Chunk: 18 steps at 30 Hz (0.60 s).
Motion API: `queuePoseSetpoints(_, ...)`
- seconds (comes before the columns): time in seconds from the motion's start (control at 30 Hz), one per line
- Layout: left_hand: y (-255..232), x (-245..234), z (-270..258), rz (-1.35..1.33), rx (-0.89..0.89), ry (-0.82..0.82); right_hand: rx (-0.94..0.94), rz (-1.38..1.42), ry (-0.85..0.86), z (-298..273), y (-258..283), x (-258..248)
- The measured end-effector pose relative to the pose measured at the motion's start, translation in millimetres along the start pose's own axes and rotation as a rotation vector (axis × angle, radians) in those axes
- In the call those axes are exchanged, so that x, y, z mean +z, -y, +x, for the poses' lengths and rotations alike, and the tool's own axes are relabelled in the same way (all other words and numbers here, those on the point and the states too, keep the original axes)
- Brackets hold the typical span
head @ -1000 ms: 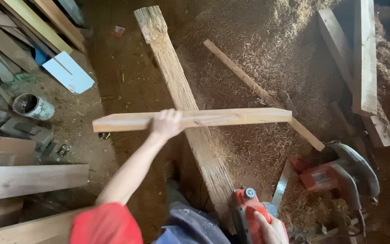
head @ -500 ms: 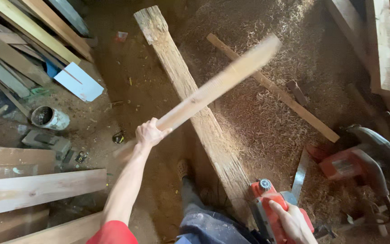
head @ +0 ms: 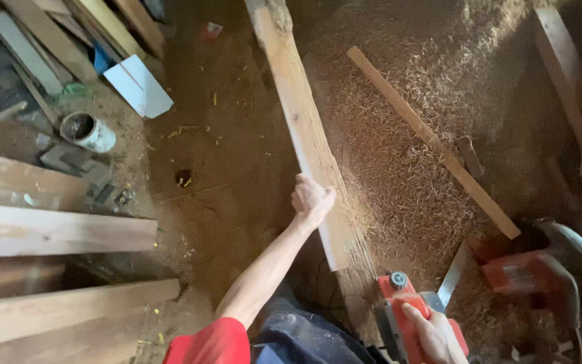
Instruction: The person marks a wooden plank with a pencil and a square ruler, then cuts it using a circular saw. They subsequently smooth the plank's surface and edges with an electric planer, flipping the wood to work on different sides.
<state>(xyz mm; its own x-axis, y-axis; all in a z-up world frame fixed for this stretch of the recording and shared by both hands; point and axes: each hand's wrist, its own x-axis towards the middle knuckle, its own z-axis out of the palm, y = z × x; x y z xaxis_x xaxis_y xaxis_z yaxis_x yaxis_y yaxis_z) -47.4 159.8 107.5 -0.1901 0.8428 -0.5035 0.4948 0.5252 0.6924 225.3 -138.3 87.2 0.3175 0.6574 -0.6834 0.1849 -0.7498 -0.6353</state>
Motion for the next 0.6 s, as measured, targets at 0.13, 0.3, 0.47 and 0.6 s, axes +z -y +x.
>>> queuePoseSetpoints(0.13,0,45,10,-0.143,0.208,-0.121,0.016,0.000,0.013,3,-10,-1)
queuePoseSetpoints(0.3,40,70,-57,-0.070,0.431,-0.102,0.021,-0.366,-0.093,16,-31,-12)
queuePoseSetpoints(0.47,71,76,-137,-0.114,0.494,-0.121,-0.066,-0.071,-0.052,44,-60,-5)
queuePoseSetpoints(0.6,71,73,-134,-0.163,0.461,-0.103,-0.119,0.004,-0.048,33,-73,-4)
